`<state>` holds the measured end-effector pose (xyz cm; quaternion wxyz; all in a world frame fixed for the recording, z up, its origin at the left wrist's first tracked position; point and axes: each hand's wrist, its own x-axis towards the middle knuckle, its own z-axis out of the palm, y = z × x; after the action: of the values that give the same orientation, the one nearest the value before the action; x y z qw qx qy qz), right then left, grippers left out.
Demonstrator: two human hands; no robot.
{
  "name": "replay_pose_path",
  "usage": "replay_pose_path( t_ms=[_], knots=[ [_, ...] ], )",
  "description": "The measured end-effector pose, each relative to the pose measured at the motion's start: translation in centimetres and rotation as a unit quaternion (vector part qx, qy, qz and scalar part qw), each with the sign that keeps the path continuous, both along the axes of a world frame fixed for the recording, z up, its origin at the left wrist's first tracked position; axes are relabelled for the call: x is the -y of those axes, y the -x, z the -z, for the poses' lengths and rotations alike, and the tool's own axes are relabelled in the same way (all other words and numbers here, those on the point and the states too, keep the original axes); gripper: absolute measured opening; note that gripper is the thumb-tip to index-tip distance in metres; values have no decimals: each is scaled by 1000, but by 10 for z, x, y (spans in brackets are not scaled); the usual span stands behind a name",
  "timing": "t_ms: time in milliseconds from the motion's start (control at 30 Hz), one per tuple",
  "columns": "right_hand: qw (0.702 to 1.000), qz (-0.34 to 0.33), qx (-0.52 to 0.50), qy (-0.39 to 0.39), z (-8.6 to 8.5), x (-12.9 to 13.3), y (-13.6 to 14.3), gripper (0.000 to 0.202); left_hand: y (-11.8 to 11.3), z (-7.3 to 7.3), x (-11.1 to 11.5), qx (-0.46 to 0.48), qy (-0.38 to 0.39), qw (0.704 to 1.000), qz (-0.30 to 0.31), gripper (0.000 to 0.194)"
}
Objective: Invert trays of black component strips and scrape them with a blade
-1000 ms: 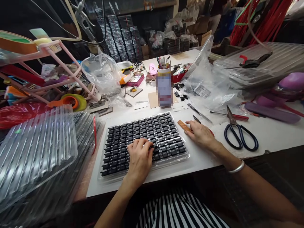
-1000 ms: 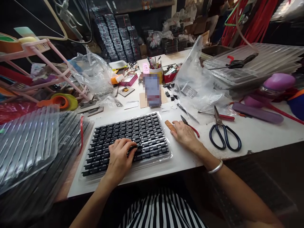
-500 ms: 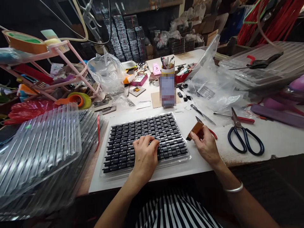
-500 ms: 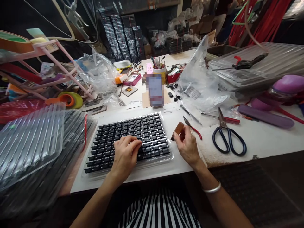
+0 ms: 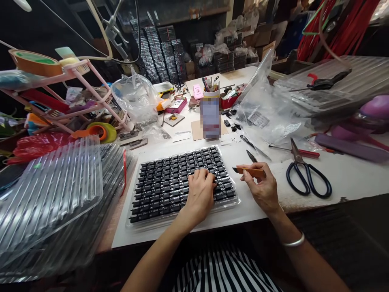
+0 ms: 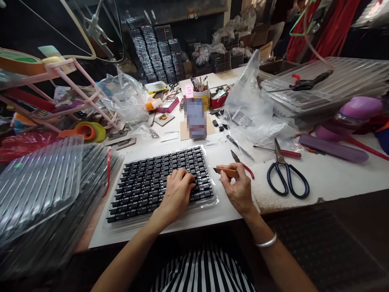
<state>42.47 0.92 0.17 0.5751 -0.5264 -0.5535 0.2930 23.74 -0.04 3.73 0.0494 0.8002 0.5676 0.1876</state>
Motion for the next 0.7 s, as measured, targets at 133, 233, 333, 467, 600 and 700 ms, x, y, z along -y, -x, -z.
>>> replay_pose_path(
  t_ms=[133,233,333,467,600,700],
  knots=[
    [996,4,-86,-5,-4,1,-1,22,6,-4,16,243,47,969,2,9],
    [989,-33,-145,13,-11,10,1,31,15,-12,36,478,174,861,-20,11],
    [982,-93,-165,7,-22,29,7,30,25,-17,50,536,236,810,-38,21],
    [979,-188,-49,-67,-37,56,17,23,36,-16,58,556,260,789,-34,18],
    [956,-260,55,-120,-38,75,20,39,41,-10,66,621,269,736,-9,19],
    [932,-325,90,-136,-34,82,19,44,41,-9,72,661,273,699,5,15]
  ],
)
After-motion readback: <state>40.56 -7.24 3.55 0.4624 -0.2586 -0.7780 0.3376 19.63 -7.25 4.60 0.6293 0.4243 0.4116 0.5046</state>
